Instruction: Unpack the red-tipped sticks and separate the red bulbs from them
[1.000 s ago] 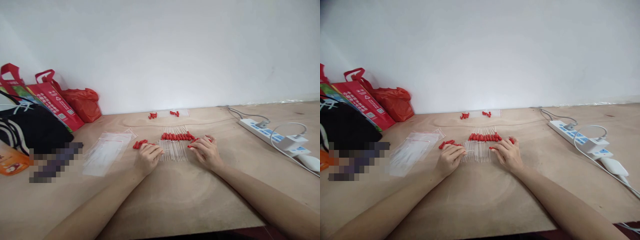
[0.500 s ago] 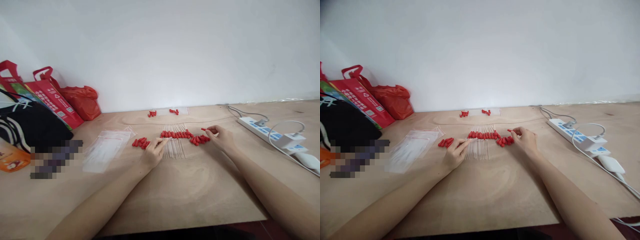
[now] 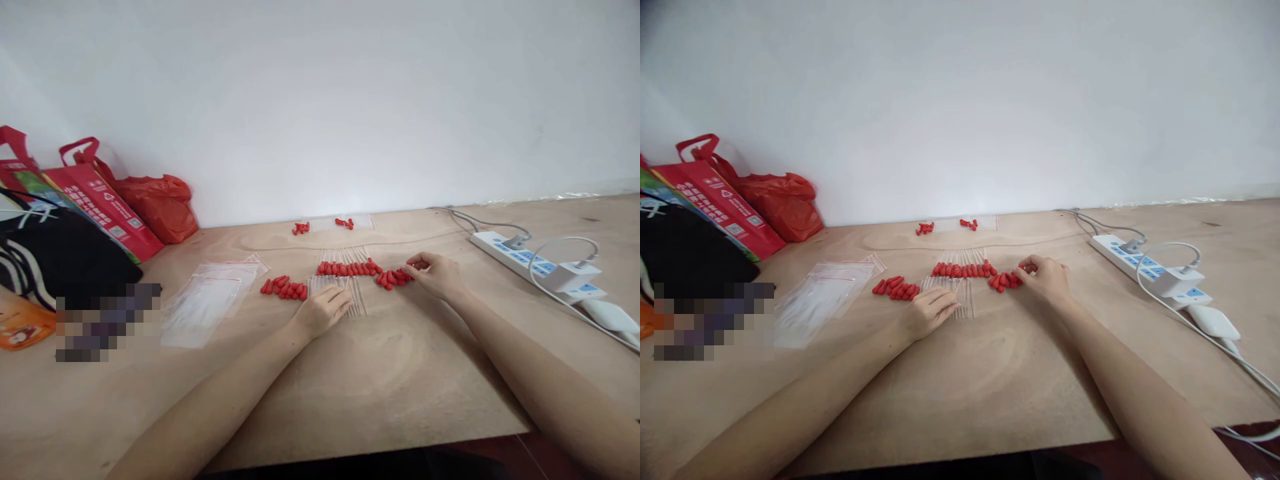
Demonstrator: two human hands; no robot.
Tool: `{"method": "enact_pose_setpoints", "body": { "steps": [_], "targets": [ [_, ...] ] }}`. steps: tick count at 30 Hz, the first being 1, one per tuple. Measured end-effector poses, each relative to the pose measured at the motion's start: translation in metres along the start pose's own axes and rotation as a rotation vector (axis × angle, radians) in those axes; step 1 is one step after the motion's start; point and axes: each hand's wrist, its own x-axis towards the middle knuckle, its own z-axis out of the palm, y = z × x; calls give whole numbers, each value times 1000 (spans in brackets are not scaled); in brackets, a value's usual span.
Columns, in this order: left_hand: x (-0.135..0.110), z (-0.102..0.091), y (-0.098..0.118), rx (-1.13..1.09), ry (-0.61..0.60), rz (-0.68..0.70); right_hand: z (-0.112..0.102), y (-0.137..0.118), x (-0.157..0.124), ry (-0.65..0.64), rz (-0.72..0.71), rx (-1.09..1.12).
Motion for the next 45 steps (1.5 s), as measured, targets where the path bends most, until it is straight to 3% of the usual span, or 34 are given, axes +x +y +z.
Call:
{"method": "enact_pose_setpoints", "body": {
  "steps": [13, 18, 24, 31, 45],
  "targets": [
    [1, -3, 4, -160, -78, -49, 5, -1, -4, -56, -76, -28],
    [-1, -7, 2, -154, -66, -75, 10, 16, 7, 19, 7, 37],
    [-2, -8, 1, -146, -75, -85, 17, 35, 19, -79, 59, 104],
    [-1, -9, 2, -134, -59, -88, 29, 39, 31, 19, 187, 163],
    [-4, -7, 2, -117, -70, -90, 61, 22, 75, 166, 356, 212]
  ]
}}
